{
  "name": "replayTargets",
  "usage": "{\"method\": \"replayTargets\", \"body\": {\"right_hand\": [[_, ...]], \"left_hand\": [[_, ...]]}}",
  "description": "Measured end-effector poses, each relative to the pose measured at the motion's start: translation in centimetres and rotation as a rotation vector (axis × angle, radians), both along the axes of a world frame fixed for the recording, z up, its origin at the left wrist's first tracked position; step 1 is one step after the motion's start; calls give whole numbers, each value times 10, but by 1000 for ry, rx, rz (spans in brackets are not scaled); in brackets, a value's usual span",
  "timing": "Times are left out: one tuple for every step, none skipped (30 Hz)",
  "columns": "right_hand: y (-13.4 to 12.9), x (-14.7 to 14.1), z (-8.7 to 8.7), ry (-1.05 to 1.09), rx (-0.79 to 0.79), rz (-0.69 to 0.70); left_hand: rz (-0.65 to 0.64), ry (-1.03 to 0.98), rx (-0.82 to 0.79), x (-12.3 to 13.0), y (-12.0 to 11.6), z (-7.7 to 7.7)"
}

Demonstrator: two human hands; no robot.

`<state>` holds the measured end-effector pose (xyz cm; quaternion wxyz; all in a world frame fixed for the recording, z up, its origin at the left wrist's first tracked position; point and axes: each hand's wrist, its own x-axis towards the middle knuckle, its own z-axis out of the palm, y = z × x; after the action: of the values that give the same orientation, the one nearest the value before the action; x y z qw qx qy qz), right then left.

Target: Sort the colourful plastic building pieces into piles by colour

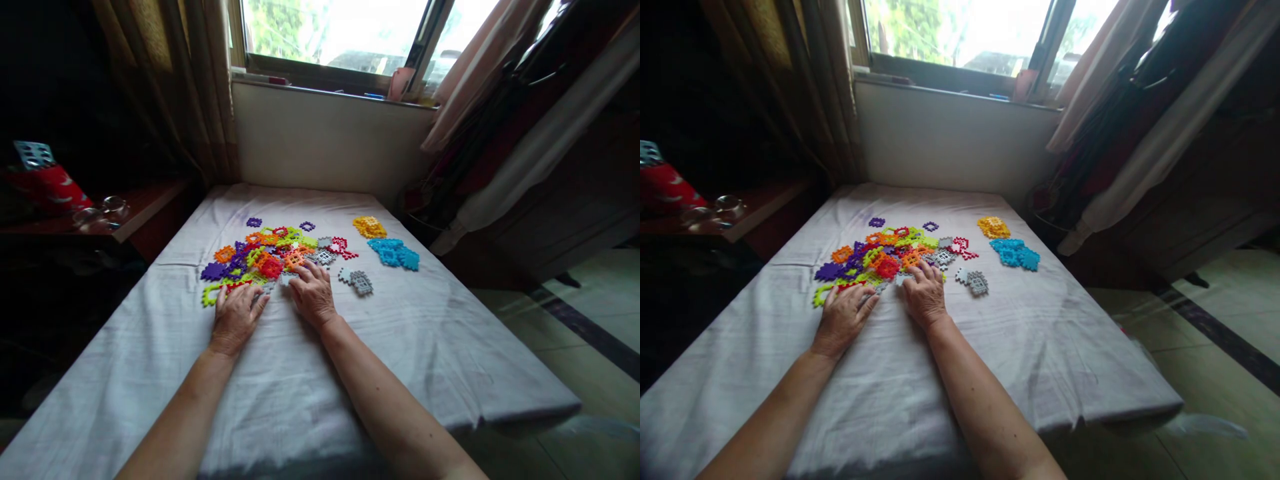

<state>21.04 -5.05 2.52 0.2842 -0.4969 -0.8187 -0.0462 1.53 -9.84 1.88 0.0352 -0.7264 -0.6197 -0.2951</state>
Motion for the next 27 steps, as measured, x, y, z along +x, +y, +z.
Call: {"method": "replayTargets", "body": {"right_hand": [[-1, 2, 0, 41, 45, 20], [-2, 5, 1, 88, 86, 32], [-2, 9, 2, 136, 123, 34], [-1, 16, 3, 183, 154, 21], [0, 26, 4, 224, 180, -8], [2, 37, 4, 258, 201, -56], [5, 51, 4, 284, 215, -123], [8, 66, 4, 305, 222, -207], [11, 81, 3, 320, 217, -300], [13, 96, 1, 330, 196, -392], [15, 109, -2, 337, 162, -477], [17, 120, -5, 339, 122, -550], [17, 128, -7, 339, 80, -607], [18, 133, -10, 336, 41, -647], [18, 136, -12, 332, 8, -672], [17, 137, -13, 325, -16, -686], [17, 136, -14, 320, -28, -695], [17, 134, -14, 316, -27, -700], [16, 131, -13, 315, -15, -700], [16, 126, -11, 315, 8, -688], [14, 120, -10, 314, 37, -656], [12, 112, -8, 310, 67, -599], [10, 102, -6, 300, 90, -513], [6, 91, -4, 279, 100, -399], [2, 78, -3, 246, 98, -269], [-2, 65, -3, 202, 81, -131], [-6, 51, -2, 151, 58, -2]], "left_hand": [[10, -7, 13, -1, 1, 0], [22, -15, 29, -1, 2, 0], [34, -21, 47, -2, 2, -1], [43, -26, 64, -3, 3, -2], [49, -29, 82, -4, 3, -2], [50, -31, 98, -4, 4, -3], [47, -33, 111, -5, 4, -4], [38, -36, 121, -6, 4, -4], [25, -42, 127, -6, 4, -4], [6, -51, 130, -6, 5, -3], [-17, -61, 132, -6, 5, -3], [-42, -73, 132, -6, 5, -2], [-66, -84, 132, -5, 5, -1], [-85, -95, 132, -4, 5, -1], [-100, -104, 129, -3, 4, -1], [-114, -112, 122, -2, 4, -1], [-127, -117, 110, -1, 4, -1], [-140, -119, 97, 0, 3, -1], [-152, -121, 82, 1, 3, -2], [-162, -122, 66, 2, 3, -2], [-167, -127, 46, 3, 2, -3], [-169, -136, 25, 3, 2, -4], [-169, -151, 2, 4, 2, -4], [-169, -170, -21, 4, 1, -4], [-169, -191, -41, 4, 1, -4], [-171, -213, -55, 4, 0, -4], [-175, -232, -62, 4, 0, -4]]}}
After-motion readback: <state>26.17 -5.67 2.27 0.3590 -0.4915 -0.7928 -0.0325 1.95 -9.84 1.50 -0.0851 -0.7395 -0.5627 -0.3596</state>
